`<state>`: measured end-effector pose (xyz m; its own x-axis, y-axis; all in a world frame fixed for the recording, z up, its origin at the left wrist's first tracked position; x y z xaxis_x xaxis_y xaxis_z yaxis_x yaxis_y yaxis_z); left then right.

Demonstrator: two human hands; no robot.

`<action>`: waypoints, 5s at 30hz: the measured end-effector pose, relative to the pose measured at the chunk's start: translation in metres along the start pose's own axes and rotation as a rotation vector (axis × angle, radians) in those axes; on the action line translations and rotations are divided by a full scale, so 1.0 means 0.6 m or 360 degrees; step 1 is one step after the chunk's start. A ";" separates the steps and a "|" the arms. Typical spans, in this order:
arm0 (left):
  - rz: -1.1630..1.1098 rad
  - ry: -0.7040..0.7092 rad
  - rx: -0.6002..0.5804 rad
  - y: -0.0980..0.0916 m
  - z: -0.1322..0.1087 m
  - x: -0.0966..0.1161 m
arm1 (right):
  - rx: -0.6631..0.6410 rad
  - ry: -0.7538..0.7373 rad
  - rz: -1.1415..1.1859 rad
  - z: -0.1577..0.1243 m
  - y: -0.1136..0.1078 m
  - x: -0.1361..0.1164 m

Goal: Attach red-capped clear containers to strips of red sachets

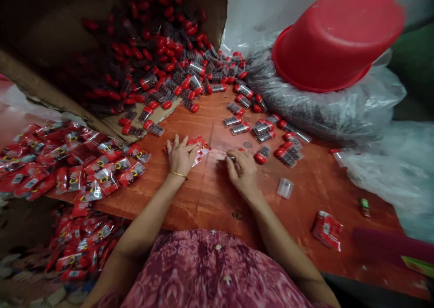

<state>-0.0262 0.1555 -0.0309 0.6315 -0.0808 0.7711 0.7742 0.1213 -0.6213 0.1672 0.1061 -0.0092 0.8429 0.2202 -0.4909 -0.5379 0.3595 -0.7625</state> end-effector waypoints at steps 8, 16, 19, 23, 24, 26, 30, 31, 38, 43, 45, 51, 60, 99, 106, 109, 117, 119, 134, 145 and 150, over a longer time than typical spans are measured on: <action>-0.0491 0.0035 0.0017 -0.002 -0.023 0.046 | -0.0547 0.0725 0.1418 -0.007 0.117 -0.050; -0.1610 -0.0891 -0.0180 0.047 -0.085 0.008 | -0.0080 0.0693 0.1078 -0.009 0.069 -0.014; -0.1912 -0.1062 -0.0114 0.066 -0.101 0.016 | -0.0080 0.0574 0.0890 -0.013 0.063 -0.024; -0.2051 -0.1190 0.0051 0.078 -0.104 0.010 | -0.0158 0.0439 0.0352 -0.011 0.050 -0.023; -0.2053 -0.1217 0.0077 0.079 -0.103 0.007 | -0.0169 0.0426 0.0135 -0.008 0.044 -0.016; -0.2063 -0.1256 0.0139 0.076 -0.102 0.002 | -0.0175 0.0454 -0.0314 -0.003 0.030 0.007; -0.2122 -0.1267 0.0118 0.073 -0.098 0.004 | -0.0237 0.0569 -0.0877 -0.005 0.010 0.058; -0.2140 -0.1268 0.0084 0.074 -0.097 0.007 | -0.0277 0.0537 -0.0916 -0.008 0.009 0.065; -0.2240 -0.1322 -0.0046 0.076 -0.100 0.011 | -0.0351 0.0175 -0.0610 -0.033 -0.006 0.072; -0.2178 -0.1372 -0.0080 0.075 -0.108 0.009 | -0.0359 0.0363 -0.0687 -0.035 0.004 0.086; -0.2161 -0.1369 -0.0092 0.073 -0.110 0.010 | -0.0363 0.0396 -0.0376 -0.039 0.007 0.082; -0.2107 -0.1276 -0.0115 0.063 -0.107 0.014 | -0.0290 0.0600 0.0719 -0.067 -0.032 0.056; -0.1820 -0.0868 -0.0299 0.045 -0.089 0.031 | -0.0424 0.0428 0.0773 -0.048 -0.053 0.005; -0.2351 -0.1106 -0.0079 0.101 -0.121 0.035 | -0.0498 0.0613 0.1203 -0.064 0.042 -0.026; -0.2485 -0.1196 -0.0163 0.095 -0.127 0.029 | -0.0500 0.0596 0.1303 -0.065 0.056 -0.030; -0.2429 -0.1233 -0.0088 0.085 -0.134 0.015 | -0.0439 0.0542 0.1213 -0.060 0.076 -0.030; -0.2310 -0.1338 -0.0009 0.041 -0.145 -0.029 | -0.0554 -0.0144 0.0575 -0.045 0.093 -0.125; -0.2345 -0.1382 0.0145 0.014 -0.144 -0.058 | -0.0600 -0.0254 0.0440 -0.032 0.082 -0.131; -0.1777 -0.0957 0.0733 -0.120 -0.112 -0.118 | -0.0389 0.0316 -0.1077 -0.025 0.015 0.089; 0.0459 -0.0022 -0.0338 0.000 0.004 -0.010 | -0.0130 0.0069 -0.0821 -0.041 0.026 0.037; 0.0473 -0.0034 -0.0266 0.004 0.001 -0.022 | -0.0081 0.0041 -0.0713 -0.035 0.016 0.028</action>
<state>-0.0327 0.1575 -0.0426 0.8311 -0.0454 0.5543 0.5537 -0.0274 -0.8323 0.1762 0.0945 -0.0336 0.9926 0.0301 -0.1173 -0.1201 0.3690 -0.9216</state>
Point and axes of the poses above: each hand's wrist, its own z-axis towards the middle knuckle, its own y-axis out of the palm, x = y × z, the point moved 9 cm from there along z, towards the middle knuckle, and after that the axes turned 14 degrees about -z, right-handed, at the moved point
